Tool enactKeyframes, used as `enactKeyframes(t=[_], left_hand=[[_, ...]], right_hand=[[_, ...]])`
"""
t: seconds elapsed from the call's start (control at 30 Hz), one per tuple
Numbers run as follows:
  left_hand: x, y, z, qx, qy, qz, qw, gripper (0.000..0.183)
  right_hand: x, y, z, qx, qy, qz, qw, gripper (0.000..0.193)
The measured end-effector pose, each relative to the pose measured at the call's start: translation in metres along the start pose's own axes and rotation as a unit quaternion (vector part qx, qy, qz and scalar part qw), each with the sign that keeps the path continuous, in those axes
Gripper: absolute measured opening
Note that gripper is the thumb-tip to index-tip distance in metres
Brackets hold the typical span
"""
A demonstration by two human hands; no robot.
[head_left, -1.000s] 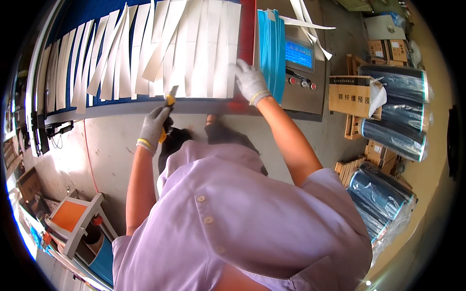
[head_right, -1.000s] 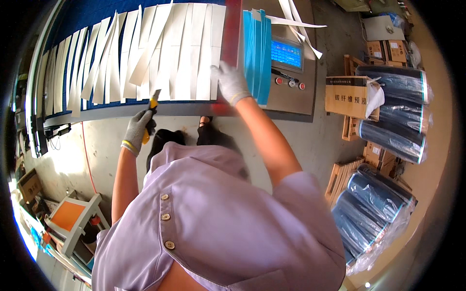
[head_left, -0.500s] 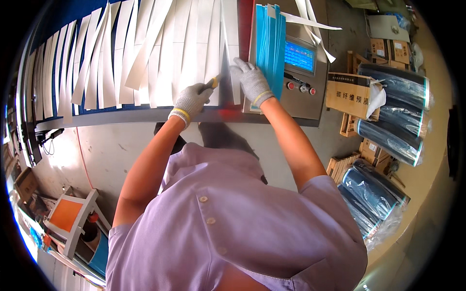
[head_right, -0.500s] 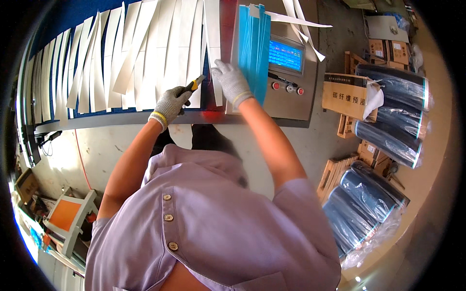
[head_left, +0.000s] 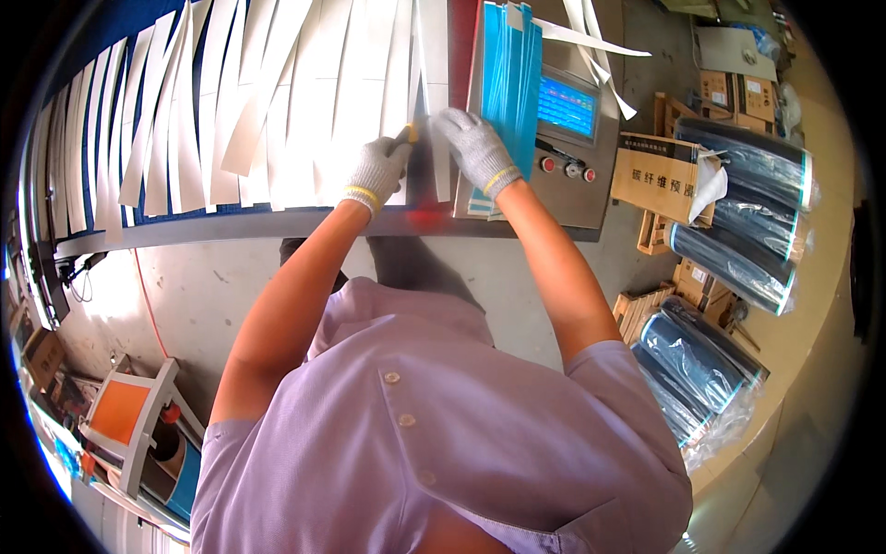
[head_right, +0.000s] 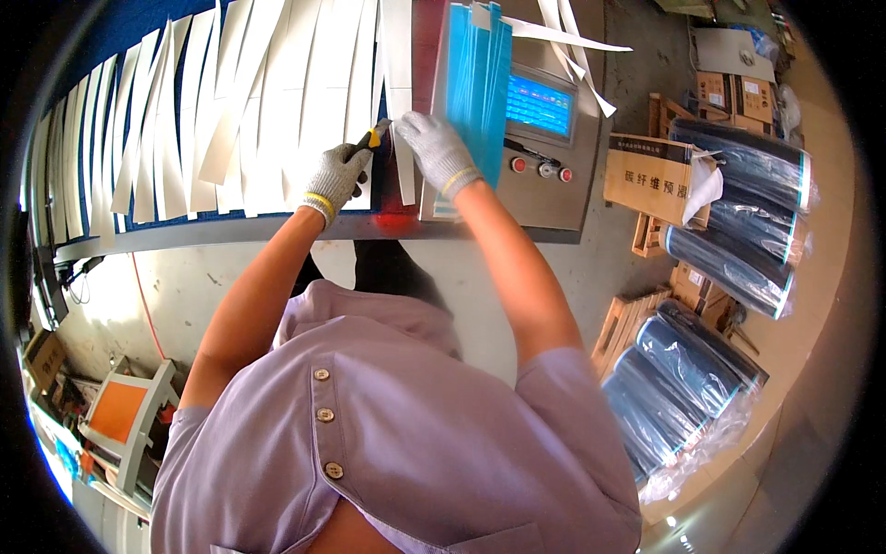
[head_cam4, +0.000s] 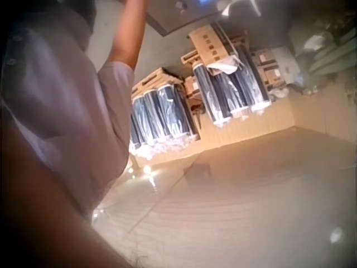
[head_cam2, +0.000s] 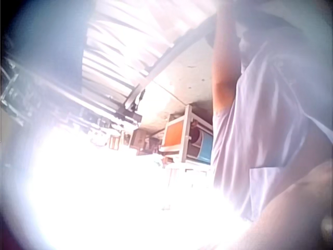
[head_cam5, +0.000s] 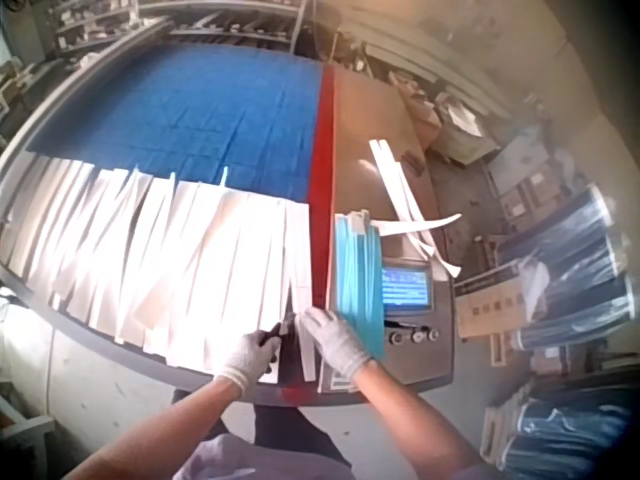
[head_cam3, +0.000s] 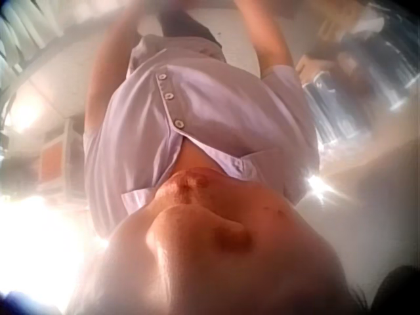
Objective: The person uses a utility knife to cut adhesive strips from a large sheet on a machine, peels them off, and places them into a cardboard box.
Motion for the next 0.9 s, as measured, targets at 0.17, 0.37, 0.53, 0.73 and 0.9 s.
enactKeyframes(t=[0.17, 0.37, 0.53, 0.73, 0.9], left_hand=[[0.006, 0.002, -0.001, -0.009, 0.000, 0.009, 1.000, 0.037], [0.004, 0.002, -0.002, -0.007, 0.011, 0.007, 1.000, 0.036], [-0.005, -0.001, -0.003, 0.032, 0.040, -0.046, 0.998, 0.036], [0.003, -0.004, 0.000, 0.018, -0.003, -0.024, 1.000, 0.037], [0.001, -0.008, -0.002, 0.017, -0.003, -0.006, 1.000, 0.036]], right_hand=[[-0.006, 0.002, -0.023, 0.101, 0.052, -0.006, 0.994, 0.046], [-0.010, 0.002, -0.034, 0.082, 0.035, 0.011, 0.996, 0.056], [-0.010, 0.007, -0.046, 0.132, 0.019, 0.047, 0.990, 0.061], [-0.013, 0.005, -0.051, 0.169, 0.035, 0.050, 0.984, 0.060], [-0.015, 0.004, -0.050, 0.178, 0.038, 0.057, 0.982, 0.058]])
Point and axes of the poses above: each hand's wrist, its own z-axis away from the middle knuckle, its own y-axis out of the palm, x = y × z, the point moved 8 cm from there along -z, towards the middle knuckle, and after that the axes turned 12 degrees about y, right-handed, at the moved point
